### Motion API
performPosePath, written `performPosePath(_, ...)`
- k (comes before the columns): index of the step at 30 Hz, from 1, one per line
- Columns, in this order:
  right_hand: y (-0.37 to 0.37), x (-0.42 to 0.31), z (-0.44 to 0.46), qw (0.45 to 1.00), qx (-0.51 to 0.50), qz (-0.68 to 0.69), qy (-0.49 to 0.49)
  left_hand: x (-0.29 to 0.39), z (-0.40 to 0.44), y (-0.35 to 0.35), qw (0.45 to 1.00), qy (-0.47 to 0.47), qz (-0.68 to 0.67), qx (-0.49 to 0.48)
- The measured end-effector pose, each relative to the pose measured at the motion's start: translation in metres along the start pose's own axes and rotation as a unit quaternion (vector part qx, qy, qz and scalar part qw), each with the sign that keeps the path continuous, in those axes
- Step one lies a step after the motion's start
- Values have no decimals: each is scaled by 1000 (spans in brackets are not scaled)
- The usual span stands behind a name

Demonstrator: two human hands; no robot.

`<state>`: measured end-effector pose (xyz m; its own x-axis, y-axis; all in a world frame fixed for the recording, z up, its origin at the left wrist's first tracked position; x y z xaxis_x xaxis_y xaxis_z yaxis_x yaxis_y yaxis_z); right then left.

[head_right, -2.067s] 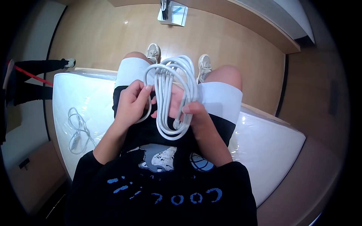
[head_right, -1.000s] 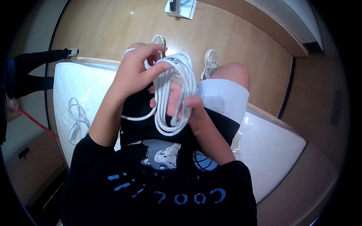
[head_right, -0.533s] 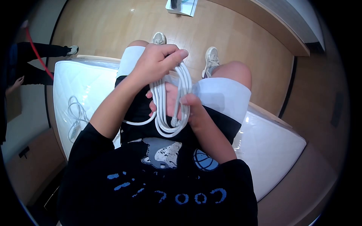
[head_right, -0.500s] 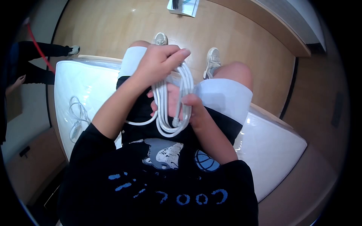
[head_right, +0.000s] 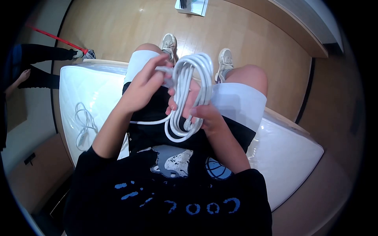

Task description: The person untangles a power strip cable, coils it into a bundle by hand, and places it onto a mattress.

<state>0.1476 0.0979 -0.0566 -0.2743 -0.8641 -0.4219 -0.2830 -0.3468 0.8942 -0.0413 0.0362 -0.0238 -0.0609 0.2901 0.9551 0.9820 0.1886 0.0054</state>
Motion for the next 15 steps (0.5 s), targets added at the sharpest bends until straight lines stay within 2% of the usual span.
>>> performPosePath(2, 0, -6, -4, 999, 21, -12, -39, 1, -35, 0, 999, 12, 39, -18)
performPosePath(4, 0, -12, -5, 995, 36, -20, -86, 16, -62, 8, 992, -21, 105, -64)
performPosePath(6, -5, -18, -4, 991, 7, -10, -136, 23, -76, 12, 958, 44, 258, -118)
performPosePath(7, -5, -22, -3, 987, -6, -2, -159, 31, -81, 15, 952, 2, 288, -101)
performPosePath(8, -3, -26, -2, 983, -20, 5, -182, 29, -87, 13, 944, 18, 323, -68)
performPosePath(9, 14, -31, -1, 981, 7, 18, -191, 24, -95, 6, 932, 34, 358, -35)
performPosePath(11, 25, -44, -8, 983, 8, 43, -176, 15, -106, -12, 912, 41, 408, 20)
performPosePath(13, 18, -51, -11, 968, -9, 92, -235, -1, -118, -37, 921, 20, 386, 43)
performPosePath(15, 10, -70, -16, 974, 37, 60, -216, -14, -132, -56, 949, -10, 313, 47)
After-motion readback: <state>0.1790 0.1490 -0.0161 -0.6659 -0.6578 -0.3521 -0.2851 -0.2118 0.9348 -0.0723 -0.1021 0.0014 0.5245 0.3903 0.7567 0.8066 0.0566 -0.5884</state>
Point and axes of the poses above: each hand's wrist, its own z-axis towards the middle knuckle, its own y-axis out of the palm, x = y × z, the point moved 1 cm from there along z, towards the middle knuckle, and after that the axes turned 6 degrees about -z, right-handed, at the moved point
